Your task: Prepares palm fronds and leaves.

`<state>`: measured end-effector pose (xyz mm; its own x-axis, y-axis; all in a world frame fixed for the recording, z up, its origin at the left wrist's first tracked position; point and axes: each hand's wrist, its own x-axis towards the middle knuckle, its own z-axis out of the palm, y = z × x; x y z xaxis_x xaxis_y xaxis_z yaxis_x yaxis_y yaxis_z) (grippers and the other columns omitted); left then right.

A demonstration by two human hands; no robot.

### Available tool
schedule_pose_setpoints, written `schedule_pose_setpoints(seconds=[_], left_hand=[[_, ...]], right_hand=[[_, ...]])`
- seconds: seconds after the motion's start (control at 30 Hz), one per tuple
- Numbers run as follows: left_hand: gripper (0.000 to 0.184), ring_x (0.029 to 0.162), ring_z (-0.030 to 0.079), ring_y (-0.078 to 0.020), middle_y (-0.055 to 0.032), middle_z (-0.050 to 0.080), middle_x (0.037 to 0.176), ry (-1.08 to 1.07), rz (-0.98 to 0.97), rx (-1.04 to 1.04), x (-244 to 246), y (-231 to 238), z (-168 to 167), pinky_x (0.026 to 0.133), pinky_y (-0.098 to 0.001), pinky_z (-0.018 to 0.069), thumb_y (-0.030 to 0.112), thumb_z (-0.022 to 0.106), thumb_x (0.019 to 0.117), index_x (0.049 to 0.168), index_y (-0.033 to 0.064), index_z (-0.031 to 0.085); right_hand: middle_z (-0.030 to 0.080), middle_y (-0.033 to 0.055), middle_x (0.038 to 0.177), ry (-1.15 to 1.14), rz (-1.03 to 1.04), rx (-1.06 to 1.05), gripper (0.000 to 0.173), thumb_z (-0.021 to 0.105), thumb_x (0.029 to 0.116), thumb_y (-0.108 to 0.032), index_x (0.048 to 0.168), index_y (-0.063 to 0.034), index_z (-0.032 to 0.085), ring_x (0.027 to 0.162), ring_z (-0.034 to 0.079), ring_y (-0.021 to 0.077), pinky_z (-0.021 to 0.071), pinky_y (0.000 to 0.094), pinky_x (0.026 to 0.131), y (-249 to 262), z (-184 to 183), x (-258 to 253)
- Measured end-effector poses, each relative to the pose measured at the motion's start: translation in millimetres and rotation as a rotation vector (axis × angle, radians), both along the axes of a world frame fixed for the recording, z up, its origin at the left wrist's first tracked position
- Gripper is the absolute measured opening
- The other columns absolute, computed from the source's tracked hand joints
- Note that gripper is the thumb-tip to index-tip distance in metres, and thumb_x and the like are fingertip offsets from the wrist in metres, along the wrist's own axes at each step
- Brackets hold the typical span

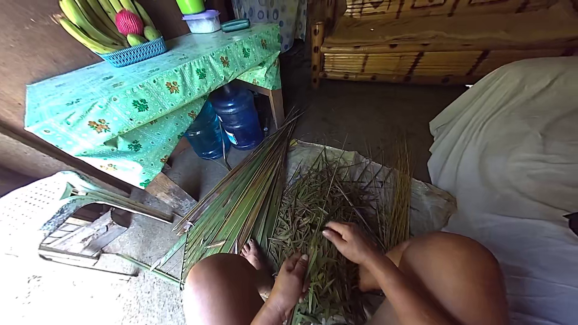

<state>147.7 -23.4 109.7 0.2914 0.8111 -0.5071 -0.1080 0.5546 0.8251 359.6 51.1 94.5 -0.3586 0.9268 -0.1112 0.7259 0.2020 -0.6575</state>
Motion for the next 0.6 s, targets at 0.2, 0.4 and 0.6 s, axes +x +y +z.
schedule_pose_setpoints(seconds=[0.2, 0.4, 0.6], left_hand=[[0.026, 0.041, 0.039, -0.0038, 0.0054, 0.042, 0.055, 0.076, -0.049, 0.063, -0.9, -3.7, -1.5, 0.041, -0.0187, 0.0366, 0.018, 0.035, 0.1116, 0.096, 0.0096, 0.054], [0.028, 0.053, 0.057, -0.0073, 0.0001, 0.058, 0.068, 0.080, -0.066, 0.085, 2.4, 2.7, 0.1, 0.053, -0.0221, 0.0512, 0.019, 0.035, 0.1120, 0.102, 0.0053, 0.057], [0.038, 0.062, 0.067, -0.0060, -0.0011, 0.072, 0.075, -0.142, -0.174, -0.017, -7.5, -13.0, -2.7, 0.061, -0.0197, 0.0556, 0.022, 0.027, 0.1115, 0.106, 0.0069, 0.061]], right_hand=[[0.069, 0.0211, 0.096, 0.013, -0.453, -0.056, 0.039, 0.045, 0.1099, -0.030, 0.115, 0.0013, 0.068, 0.091, 0.067, 0.0361, 0.0503, 0.0573, 0.085, 21.4, 10.5, 13.6], [0.058, -0.0023, 0.068, 0.707, -0.228, -0.625, 0.037, 0.038, 0.1095, -0.024, 0.135, -0.0040, 0.058, 0.049, 0.048, 0.0042, 0.0388, 0.0183, 0.044, -6.1, 16.0, -8.2], [0.052, -0.0026, 0.068, 0.896, -0.382, -0.561, 0.038, 0.034, 0.1121, -0.022, 0.136, -0.0044, 0.058, 0.048, 0.046, 0.0048, 0.0395, 0.0181, 0.043, 13.8, 11.2, -4.4]])
